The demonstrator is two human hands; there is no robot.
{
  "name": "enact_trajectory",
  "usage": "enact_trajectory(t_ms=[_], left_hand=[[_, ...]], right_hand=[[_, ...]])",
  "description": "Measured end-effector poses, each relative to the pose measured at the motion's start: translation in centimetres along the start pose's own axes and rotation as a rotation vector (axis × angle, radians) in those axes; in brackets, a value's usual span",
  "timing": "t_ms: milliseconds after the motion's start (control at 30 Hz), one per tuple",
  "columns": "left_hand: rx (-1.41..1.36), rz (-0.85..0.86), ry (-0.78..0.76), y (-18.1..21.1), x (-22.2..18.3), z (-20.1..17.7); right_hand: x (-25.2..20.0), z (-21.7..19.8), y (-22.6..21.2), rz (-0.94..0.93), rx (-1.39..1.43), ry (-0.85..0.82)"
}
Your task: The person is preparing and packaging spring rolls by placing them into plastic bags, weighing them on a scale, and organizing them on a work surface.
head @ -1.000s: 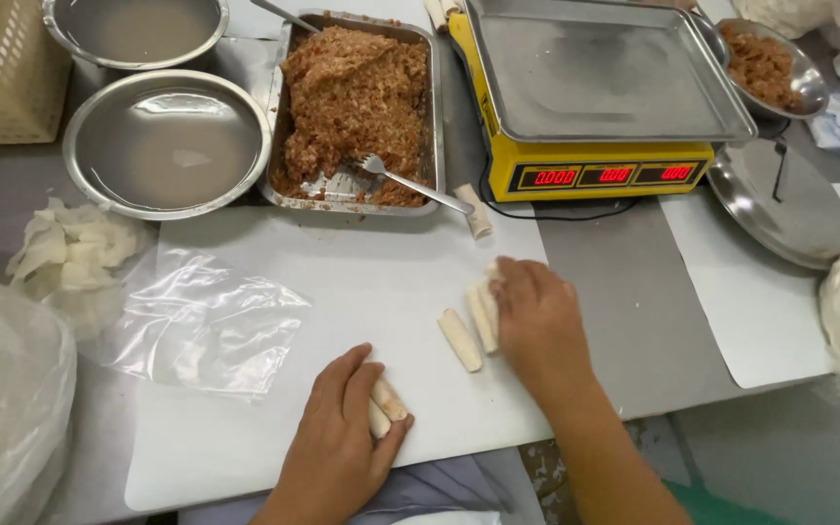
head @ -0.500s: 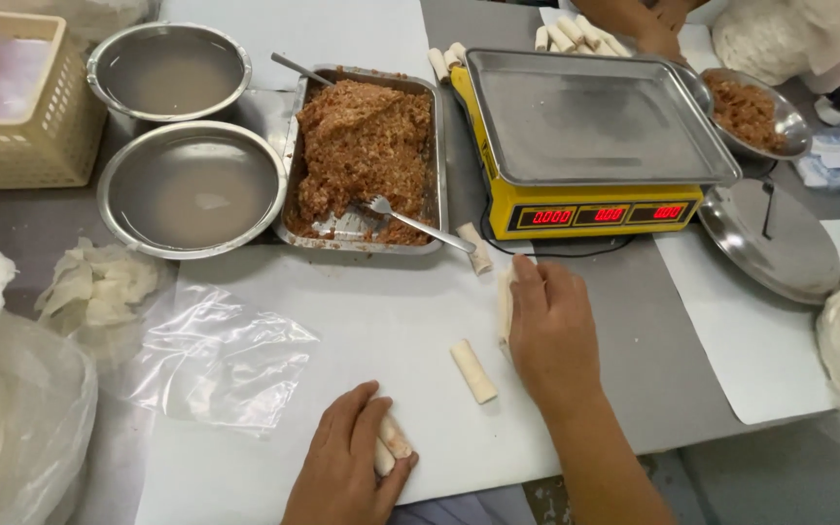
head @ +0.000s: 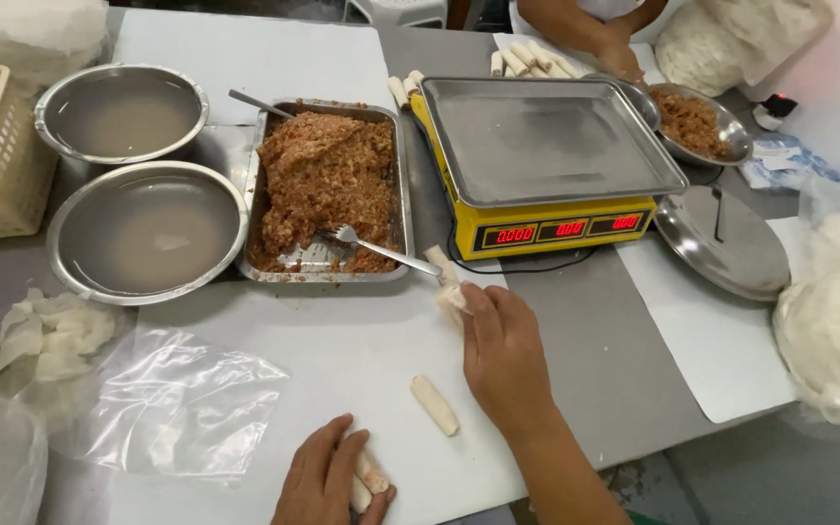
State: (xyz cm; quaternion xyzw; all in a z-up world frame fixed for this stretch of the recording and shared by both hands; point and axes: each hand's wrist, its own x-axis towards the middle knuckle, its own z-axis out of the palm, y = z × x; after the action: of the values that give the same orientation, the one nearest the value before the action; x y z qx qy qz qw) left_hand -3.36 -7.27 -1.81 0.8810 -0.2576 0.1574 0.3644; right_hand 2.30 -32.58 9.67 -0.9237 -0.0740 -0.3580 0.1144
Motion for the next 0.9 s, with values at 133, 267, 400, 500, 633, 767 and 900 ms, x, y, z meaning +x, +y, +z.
enact_trajectory(t_ms=[133, 267, 400, 500, 633, 767, 900], left_hand=[[0.001, -0.011, 0.009, 0.7, 0.5, -0.4], [0.020, -0.014, 0.040, 0.1, 0.0, 0.4], [-0.011, 0.023, 0.017, 0.3, 0.4, -0.3], [0.002, 0.018, 0.009, 0.0, 0.1, 0.0], [-0.012, 0.000, -0.052, 0.5, 0.4, -1.0], [-0.028, 0.039, -0.051, 0.6, 0.7, -1.2], [-0.040, 0.051, -0.034, 0.9, 0.8, -1.6]], right_hand=[[1.4, 0.3, -3.5, 0.847, 0.358, -0.439], [-1.5, 3.8, -1.2, 0.186, 0.060, -0.619], [2.5, -0.3, -1.4, 0.592, 0.399, -0.772], [2.4, -0.3, -0.2, 0.691, 0.539, -0.664], [3.0, -1.3, -1.1, 0.669, 0.470, -0.921], [3.4, -2.9, -2.5, 0.772, 0.613, -0.913], [0.6, -2.9, -7.4, 0.559, 0.482, -0.849]])
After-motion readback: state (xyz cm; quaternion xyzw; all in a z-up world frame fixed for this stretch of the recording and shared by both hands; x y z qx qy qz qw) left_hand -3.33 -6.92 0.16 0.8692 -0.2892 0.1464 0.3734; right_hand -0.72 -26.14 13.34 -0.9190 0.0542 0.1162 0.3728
